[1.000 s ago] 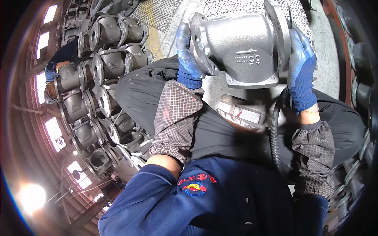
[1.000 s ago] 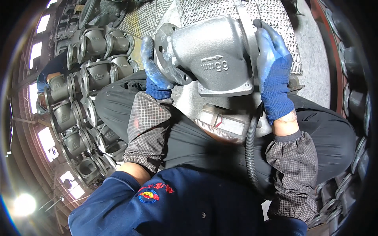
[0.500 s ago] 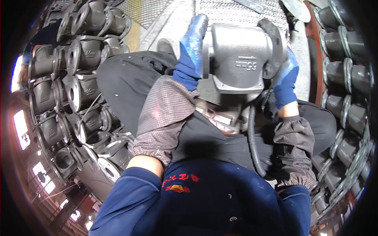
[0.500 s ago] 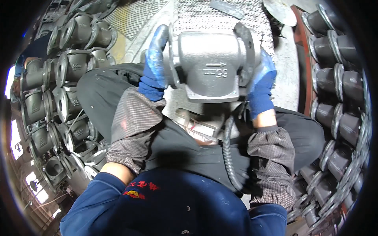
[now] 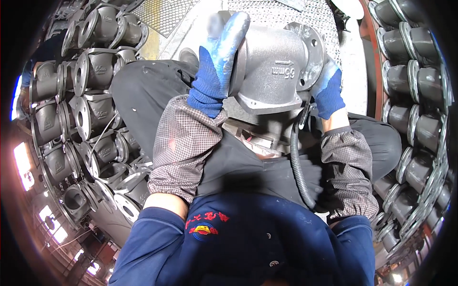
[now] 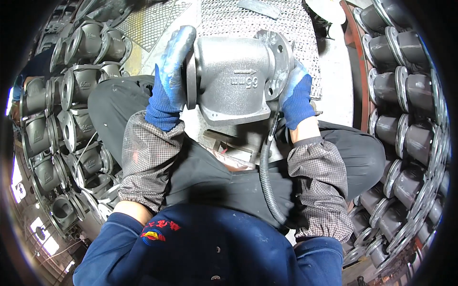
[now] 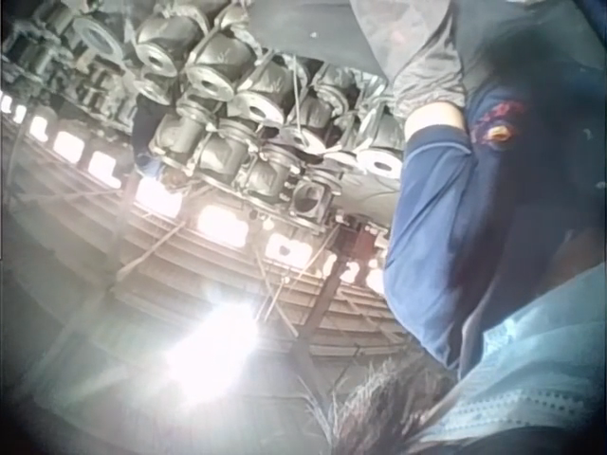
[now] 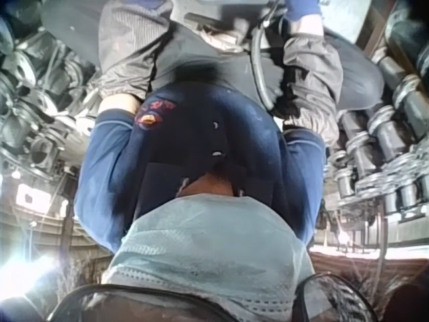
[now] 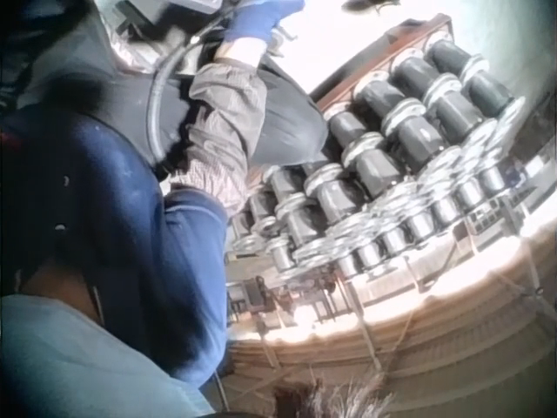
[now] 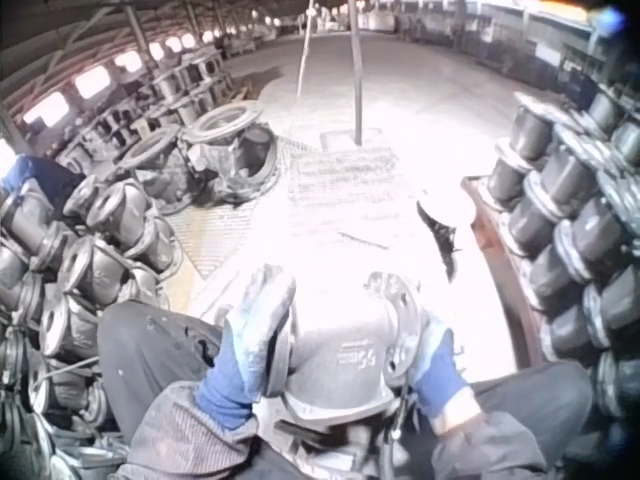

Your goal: The person handles a metal pipe component by hand, rotating it to view the internal surface and the outer markings before placing it onto a pallet with others. The person then removes their gloves and writes notes on a pad using a pen.

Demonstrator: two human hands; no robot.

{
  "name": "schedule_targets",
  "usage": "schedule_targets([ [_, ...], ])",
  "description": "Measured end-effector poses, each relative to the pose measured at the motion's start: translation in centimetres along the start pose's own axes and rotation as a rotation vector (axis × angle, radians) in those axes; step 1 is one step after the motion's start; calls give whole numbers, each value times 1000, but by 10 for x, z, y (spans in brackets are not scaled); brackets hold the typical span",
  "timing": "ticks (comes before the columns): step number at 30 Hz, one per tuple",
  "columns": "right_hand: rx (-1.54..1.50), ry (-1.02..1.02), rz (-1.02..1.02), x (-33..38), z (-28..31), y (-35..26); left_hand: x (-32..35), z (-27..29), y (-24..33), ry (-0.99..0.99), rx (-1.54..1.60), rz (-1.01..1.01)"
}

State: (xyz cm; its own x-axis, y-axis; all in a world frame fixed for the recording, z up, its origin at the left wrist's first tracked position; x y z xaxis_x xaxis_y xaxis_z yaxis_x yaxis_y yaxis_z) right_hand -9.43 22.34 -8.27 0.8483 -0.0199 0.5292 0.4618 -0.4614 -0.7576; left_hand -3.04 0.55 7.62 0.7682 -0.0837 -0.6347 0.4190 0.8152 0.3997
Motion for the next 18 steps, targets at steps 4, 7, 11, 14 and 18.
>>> schedule_targets([
  [4, 637, -160, 437, 6, -14, -28, -1, -13, -1, -71, 372, 147],
  [7, -73, -7, -36, -22, 14, 13, 9, -22, -7, -114, 394, 332],
  [11, 120, -64, 79, -28, 21, 2, 22, -40, -21, -155, 562, 684],
  [14, -24, -12, -20, -24, 11, 8, 20, -31, -26, -27, 397, 438],
  [18, 432, -291, 182, -46, -7, 0, 7, -12, -6, -36, -223, -232],
])
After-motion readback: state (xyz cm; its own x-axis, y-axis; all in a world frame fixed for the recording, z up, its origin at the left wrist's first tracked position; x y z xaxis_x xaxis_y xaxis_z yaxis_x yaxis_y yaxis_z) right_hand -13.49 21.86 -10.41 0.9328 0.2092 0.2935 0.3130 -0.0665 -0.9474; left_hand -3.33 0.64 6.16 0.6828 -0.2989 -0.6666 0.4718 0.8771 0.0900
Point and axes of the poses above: each hand's wrist, its own x-axis away from the middle knuckle, its own z-axis out of the back of the hand, y = z × x, the point moved 10 cm from there along -x, towards the middle knuckle, and after that the axes turned 5 degrees about -x, right-handed, at the moved point
